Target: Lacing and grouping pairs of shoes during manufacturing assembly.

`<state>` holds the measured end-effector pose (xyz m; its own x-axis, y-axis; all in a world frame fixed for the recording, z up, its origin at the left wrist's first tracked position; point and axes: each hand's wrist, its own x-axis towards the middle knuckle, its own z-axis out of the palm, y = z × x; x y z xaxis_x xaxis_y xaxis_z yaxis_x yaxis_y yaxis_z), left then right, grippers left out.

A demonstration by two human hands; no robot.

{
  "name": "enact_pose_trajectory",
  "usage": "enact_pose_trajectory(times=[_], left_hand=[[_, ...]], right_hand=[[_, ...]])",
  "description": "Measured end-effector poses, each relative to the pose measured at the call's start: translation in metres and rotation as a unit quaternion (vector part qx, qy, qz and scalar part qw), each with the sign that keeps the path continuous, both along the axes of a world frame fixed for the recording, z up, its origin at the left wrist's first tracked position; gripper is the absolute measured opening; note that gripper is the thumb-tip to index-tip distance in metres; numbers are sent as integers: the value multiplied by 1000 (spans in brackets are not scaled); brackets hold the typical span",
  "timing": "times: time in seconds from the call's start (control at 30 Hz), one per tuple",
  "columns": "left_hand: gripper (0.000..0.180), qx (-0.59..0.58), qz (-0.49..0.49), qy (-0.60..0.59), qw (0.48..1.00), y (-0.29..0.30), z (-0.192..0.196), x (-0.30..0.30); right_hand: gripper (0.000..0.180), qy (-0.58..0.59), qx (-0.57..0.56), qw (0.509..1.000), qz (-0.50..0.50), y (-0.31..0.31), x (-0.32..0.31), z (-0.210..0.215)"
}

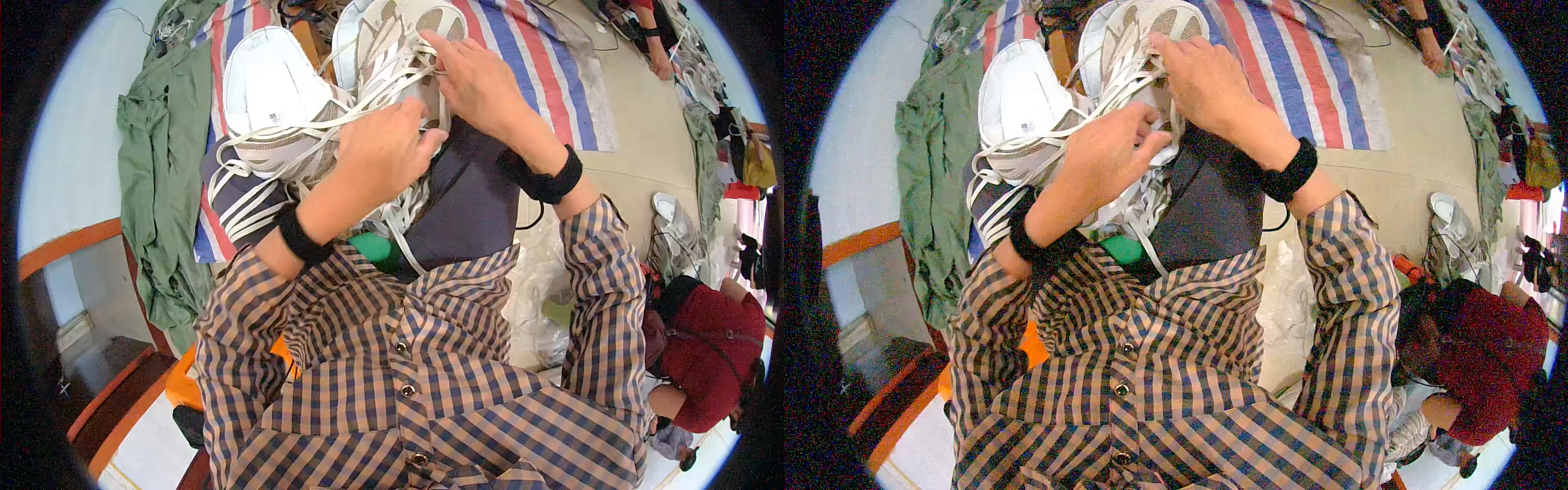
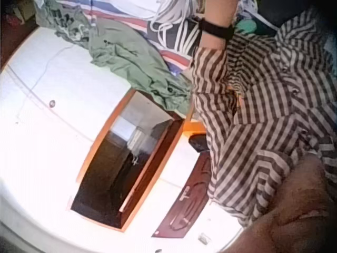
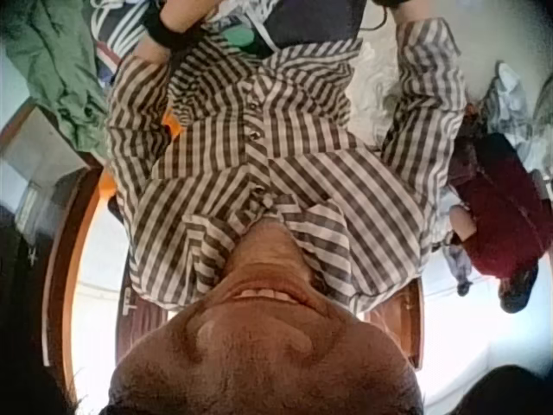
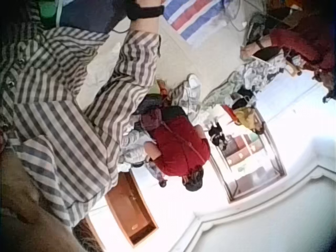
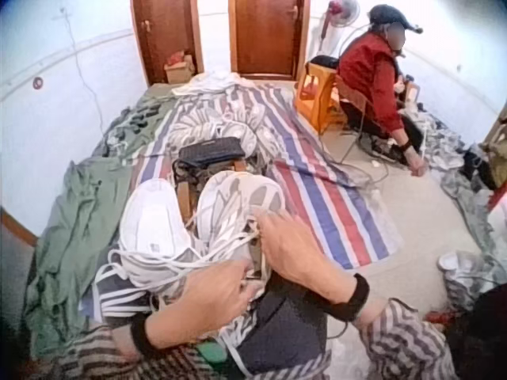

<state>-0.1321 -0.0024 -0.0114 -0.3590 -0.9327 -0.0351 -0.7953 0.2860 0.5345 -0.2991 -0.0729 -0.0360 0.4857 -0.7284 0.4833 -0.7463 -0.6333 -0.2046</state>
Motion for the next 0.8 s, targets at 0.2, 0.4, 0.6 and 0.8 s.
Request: enact_pose_trajectory(times=[0.2, 0.4, 0.6, 0.8], left_hand=[[47, 7, 33, -126, 991, -12, -15, -26], [38, 2, 45, -135, 990, -13, -22, -27], [44, 19, 40, -126, 991, -13, -28, -26], [36, -7, 6, -120, 993, -11, -26, -17]], right_hand=[[46, -318, 411, 850, 87, -18, -12, 5], [37, -305, 351, 873, -147, 11, -146, 14], [38, -457, 287, 779, -320, 98, -324, 0], [30, -436, 183, 710, -521, 177, -402, -34]])
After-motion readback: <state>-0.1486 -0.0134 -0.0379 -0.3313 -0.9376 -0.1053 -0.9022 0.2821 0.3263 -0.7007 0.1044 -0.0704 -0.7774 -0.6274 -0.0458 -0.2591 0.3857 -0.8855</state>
